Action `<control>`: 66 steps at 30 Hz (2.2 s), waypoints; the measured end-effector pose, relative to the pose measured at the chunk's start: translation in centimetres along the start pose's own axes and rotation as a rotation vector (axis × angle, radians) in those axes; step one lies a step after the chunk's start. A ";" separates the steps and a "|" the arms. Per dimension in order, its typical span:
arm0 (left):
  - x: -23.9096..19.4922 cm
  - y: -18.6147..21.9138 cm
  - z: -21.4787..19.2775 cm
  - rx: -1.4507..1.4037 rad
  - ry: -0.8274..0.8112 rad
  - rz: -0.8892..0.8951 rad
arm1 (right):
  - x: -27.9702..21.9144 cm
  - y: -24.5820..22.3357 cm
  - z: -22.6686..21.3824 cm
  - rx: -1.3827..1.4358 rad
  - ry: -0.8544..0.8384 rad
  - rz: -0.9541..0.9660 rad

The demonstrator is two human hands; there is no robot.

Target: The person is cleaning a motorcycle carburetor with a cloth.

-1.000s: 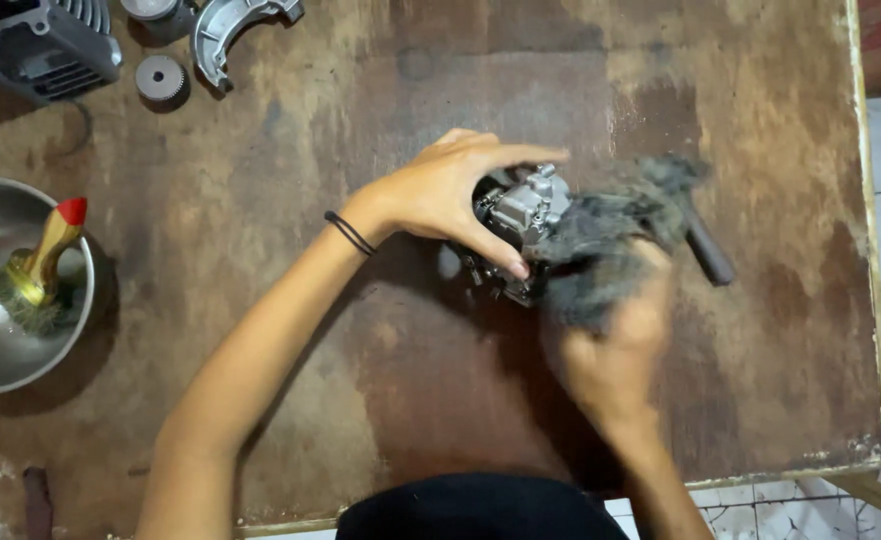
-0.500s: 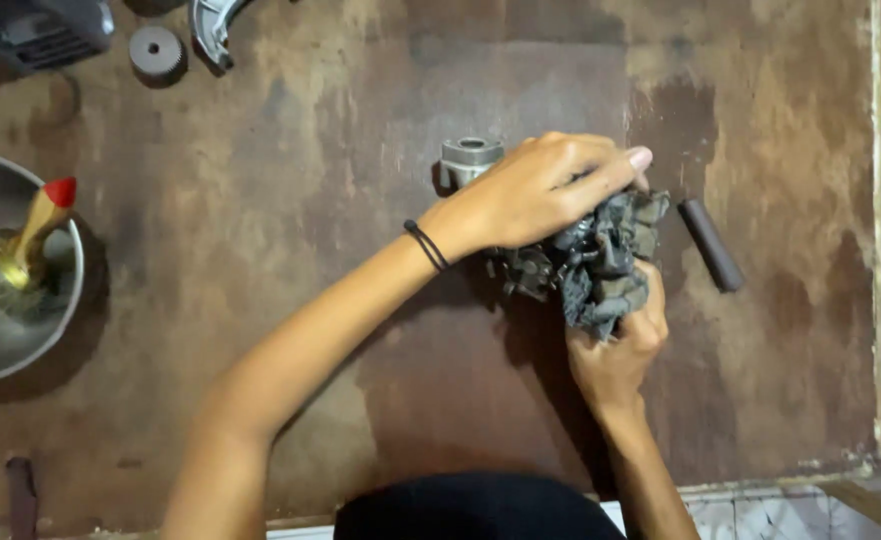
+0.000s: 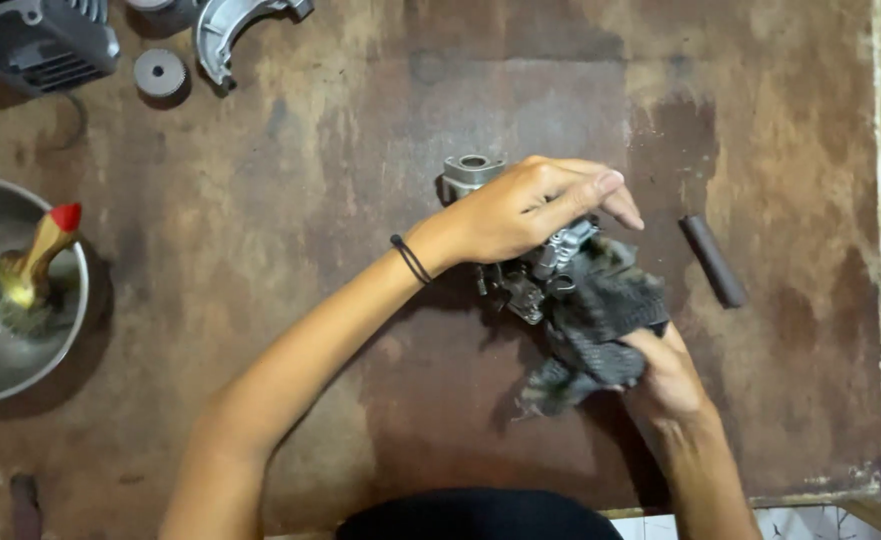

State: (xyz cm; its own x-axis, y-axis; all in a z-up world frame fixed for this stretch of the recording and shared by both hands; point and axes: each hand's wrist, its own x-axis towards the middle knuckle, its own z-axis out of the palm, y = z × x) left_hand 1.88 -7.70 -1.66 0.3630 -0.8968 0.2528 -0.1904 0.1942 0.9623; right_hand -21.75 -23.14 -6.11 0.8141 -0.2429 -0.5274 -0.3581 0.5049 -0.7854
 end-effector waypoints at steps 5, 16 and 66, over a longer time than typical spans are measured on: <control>-0.6 -0.3 -0.2 0.078 0.008 0.100 | -2.2 -2.8 4.1 -0.869 -0.146 -0.475; -0.5 -0.7 0.1 -0.019 -0.047 0.091 | -2.5 -4.1 4.7 -1.518 -0.004 -0.593; -1.5 -1.4 -0.4 0.176 0.029 0.012 | 2.0 -1.9 10.4 -1.285 0.332 -1.238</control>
State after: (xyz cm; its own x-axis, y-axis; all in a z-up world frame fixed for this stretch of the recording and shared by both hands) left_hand 1.94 -6.51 -3.35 0.3859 -0.8823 0.2694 -0.3504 0.1300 0.9275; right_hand -14.68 -16.02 -2.30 0.7973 -0.1582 0.5824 0.0950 -0.9201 -0.3799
